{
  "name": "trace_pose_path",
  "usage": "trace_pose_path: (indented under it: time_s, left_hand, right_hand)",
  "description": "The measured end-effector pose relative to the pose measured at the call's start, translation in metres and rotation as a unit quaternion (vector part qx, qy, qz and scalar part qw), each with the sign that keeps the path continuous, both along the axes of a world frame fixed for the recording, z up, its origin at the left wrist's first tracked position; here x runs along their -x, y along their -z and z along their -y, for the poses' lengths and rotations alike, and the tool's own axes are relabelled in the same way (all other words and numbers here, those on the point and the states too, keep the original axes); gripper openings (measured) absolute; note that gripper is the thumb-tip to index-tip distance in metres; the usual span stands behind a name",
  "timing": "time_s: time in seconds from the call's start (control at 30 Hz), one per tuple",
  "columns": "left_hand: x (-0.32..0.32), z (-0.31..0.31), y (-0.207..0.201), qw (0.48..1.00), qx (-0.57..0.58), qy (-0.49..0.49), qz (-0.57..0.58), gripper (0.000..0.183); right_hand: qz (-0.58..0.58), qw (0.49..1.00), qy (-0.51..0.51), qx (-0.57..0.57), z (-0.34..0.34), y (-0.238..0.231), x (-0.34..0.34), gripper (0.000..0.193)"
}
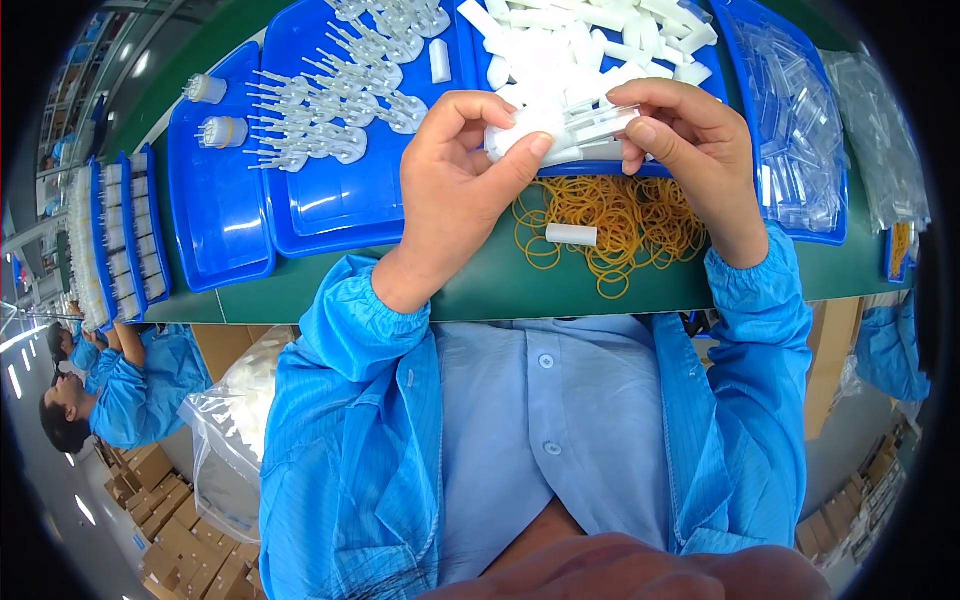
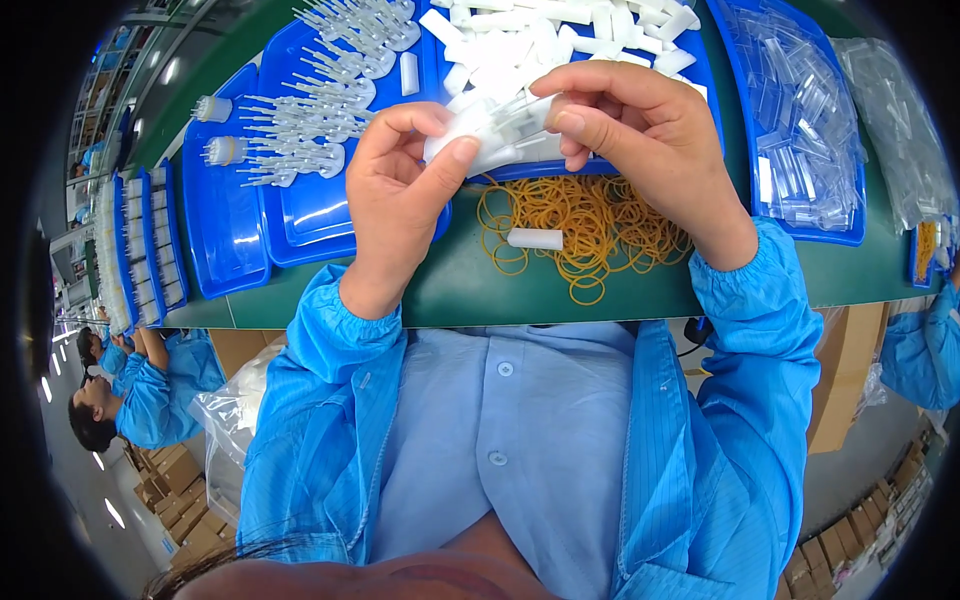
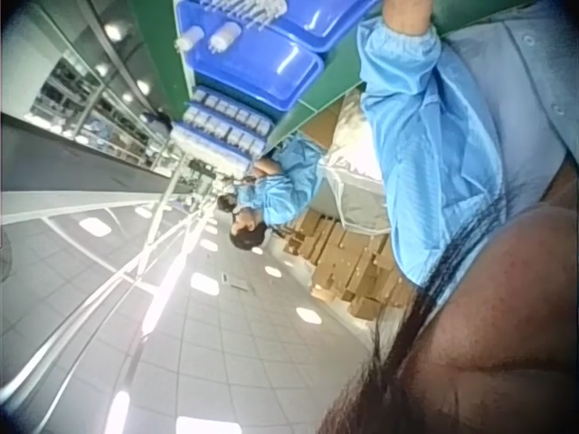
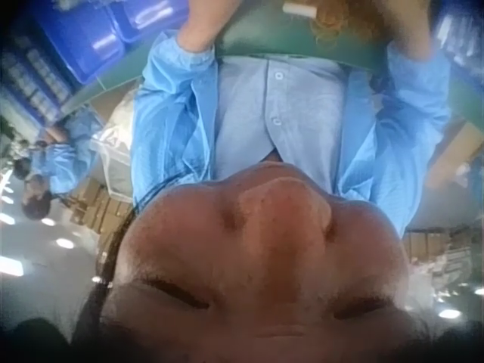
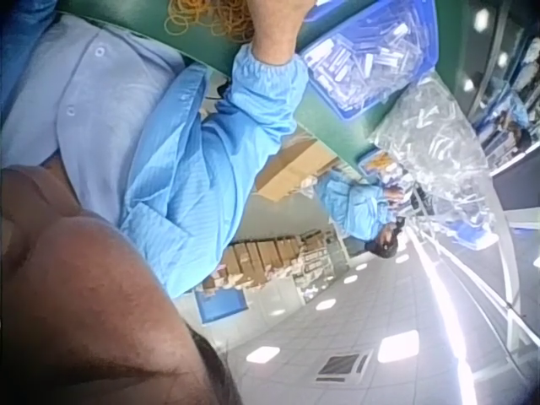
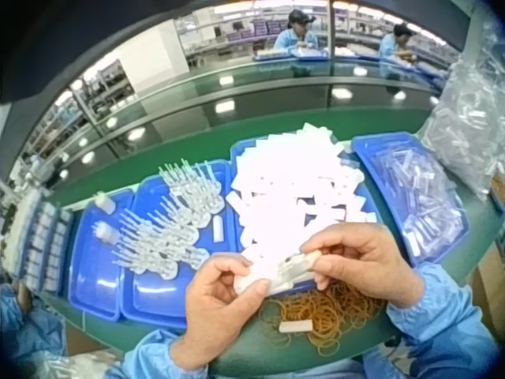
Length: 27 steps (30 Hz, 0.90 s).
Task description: The person assembles white plastic components into a white cylindrical holder by hand, then secures the components with a rubber band.
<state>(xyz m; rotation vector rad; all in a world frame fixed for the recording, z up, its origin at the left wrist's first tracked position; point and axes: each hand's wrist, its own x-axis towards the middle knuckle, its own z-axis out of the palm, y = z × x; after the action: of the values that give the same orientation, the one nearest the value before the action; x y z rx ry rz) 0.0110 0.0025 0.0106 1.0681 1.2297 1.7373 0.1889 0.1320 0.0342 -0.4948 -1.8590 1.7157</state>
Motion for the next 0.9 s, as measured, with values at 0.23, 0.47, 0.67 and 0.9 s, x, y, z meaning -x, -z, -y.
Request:
trace_pose_path:
  time_s: [0.23, 0.47, 0.67, 0.9]
  left_hand:
    - [0.001, 0.001, 0.000, 0.999, 0.026, -0.024, -0.037, 0.027]
    - [0.003, -0.001, 0.003, 0.997, 0.002, -0.027, -0.077, 0.028]
    - [0.004, 0.000, 0.004, 0.986, 0.058, 0.075, 0.141, 0.022]
    - [0.000, 0.001, -0.001, 0.953, 0.106, 0.171, 0.226, 0.048]
  right_hand:
    - [0.010, 1.000, -0.005, 0.008, -0.001, 0.002, 0.002, 0.024]
    - [0.018, 0.999, 0.006, 0.039, -0.005, 0.003, 0.004, 0.026]
    - [-0.023, 0.995, 0.072, -0.062, -0.012, 0.007, 0.005, 0.025]
    - [0.000, 0.993, 0.091, -0.080, -0.009, -0.002, 0.000, 0.029]
